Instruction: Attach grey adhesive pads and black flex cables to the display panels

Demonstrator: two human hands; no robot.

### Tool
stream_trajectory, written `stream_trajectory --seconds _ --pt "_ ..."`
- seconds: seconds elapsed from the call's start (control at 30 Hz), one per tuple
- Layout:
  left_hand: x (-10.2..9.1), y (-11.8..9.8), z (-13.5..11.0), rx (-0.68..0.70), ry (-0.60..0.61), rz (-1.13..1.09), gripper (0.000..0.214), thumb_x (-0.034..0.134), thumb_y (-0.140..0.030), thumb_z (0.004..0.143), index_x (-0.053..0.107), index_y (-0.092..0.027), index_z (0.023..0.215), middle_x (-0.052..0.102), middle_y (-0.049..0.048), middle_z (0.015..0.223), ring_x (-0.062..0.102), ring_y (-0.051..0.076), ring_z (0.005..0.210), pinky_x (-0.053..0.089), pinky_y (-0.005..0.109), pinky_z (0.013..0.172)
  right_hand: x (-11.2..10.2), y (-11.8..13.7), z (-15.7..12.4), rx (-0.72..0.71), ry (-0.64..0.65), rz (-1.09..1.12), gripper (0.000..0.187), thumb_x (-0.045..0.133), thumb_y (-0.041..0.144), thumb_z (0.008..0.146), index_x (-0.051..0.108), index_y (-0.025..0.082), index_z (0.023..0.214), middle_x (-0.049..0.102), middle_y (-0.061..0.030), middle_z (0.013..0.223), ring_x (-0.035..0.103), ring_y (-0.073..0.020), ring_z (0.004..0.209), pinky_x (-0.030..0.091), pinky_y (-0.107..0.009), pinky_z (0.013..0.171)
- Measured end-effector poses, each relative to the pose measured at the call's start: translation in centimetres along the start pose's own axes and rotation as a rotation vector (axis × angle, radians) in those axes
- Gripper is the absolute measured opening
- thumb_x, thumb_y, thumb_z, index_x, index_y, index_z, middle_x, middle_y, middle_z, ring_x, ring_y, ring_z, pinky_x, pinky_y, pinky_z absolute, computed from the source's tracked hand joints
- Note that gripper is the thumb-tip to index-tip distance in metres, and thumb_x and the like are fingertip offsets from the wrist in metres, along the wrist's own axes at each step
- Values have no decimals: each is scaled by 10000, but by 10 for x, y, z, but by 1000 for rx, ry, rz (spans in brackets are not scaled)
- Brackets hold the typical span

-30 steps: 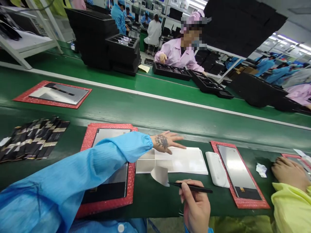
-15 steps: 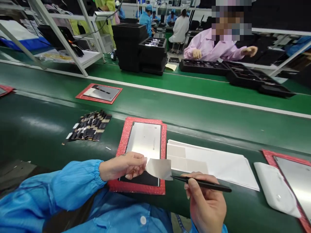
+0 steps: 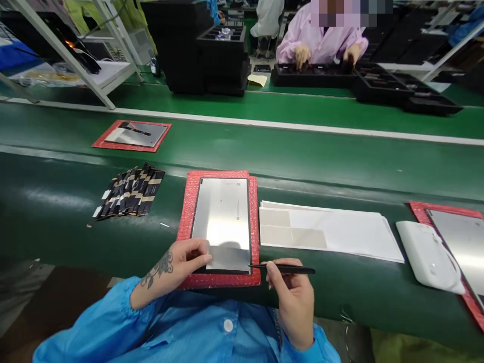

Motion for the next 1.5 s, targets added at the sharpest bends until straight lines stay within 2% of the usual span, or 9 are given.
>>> stream_trajectory --seconds 0.13,0.3,0.4,0.63,0.97,1.27,1.5 --pt "2 8 -11 1 -73 195 288 503 -399 839 511 -199 632 494 -41 578 454 113 555 346 222 542 5 -9 -13 27 -11 -37 296 823 466 693 660 232 775 643 20 652 611 -179 594 550 -310 584" --pt "5 11 -12 26 -91 369 297 485 -381 872 518 -213 629 467 -59 525 448 105 491 332 200 488 8 -8 -23 47 -71 25 239 763 448 783 626 255 814 633 30 732 641 -175 710 548 -299 690" --pt "2 5 -12 86 -154 434 308 494 -382 873 517 -216 614 447 -66 498 423 100 454 323 200 470 9 -12 -20 -2 -27 31 231 764 437 785 629 252 817 644 10 735 650 -189 690 564 -313 655" --pt "6 -8 -12 116 -111 492 323 491 -370 880 526 -215 598 506 -55 519 455 99 458 354 195 466 9 -10 -15 -71 15 11 173 741 411 817 635 277 794 659 -1 717 646 -181 638 563 -286 580" --pt "6 -9 -13 73 -94 532 316 496 -387 878 534 -219 613 514 -50 528 460 107 464 360 207 478 10 -11 -14 -50 27 -8 146 745 394 816 653 284 791 664 -2 717 644 -191 644 566 -303 586" --pt "8 -9 -13 150 -120 562 250 496 -320 890 543 -226 662 494 -59 523 449 107 457 364 211 493 6 -12 -16 -23 -4 -17 190 776 411 783 655 265 800 673 -10 749 657 -190 672 576 -299 603" --pt "12 -14 -15 199 -143 603 242 483 -295 912 537 -227 686 528 -41 549 501 114 480 381 211 499 8 -9 -14 -11 10 -23 197 788 373 748 651 241 801 687 -8 740 676 -206 682 590 -320 617"
Point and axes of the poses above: each hand's wrist, its own z-axis towards the middle knuckle, its own x-axis out of the palm, y = z × x, the point moved 9 cm from there along z, towards the middle knuckle
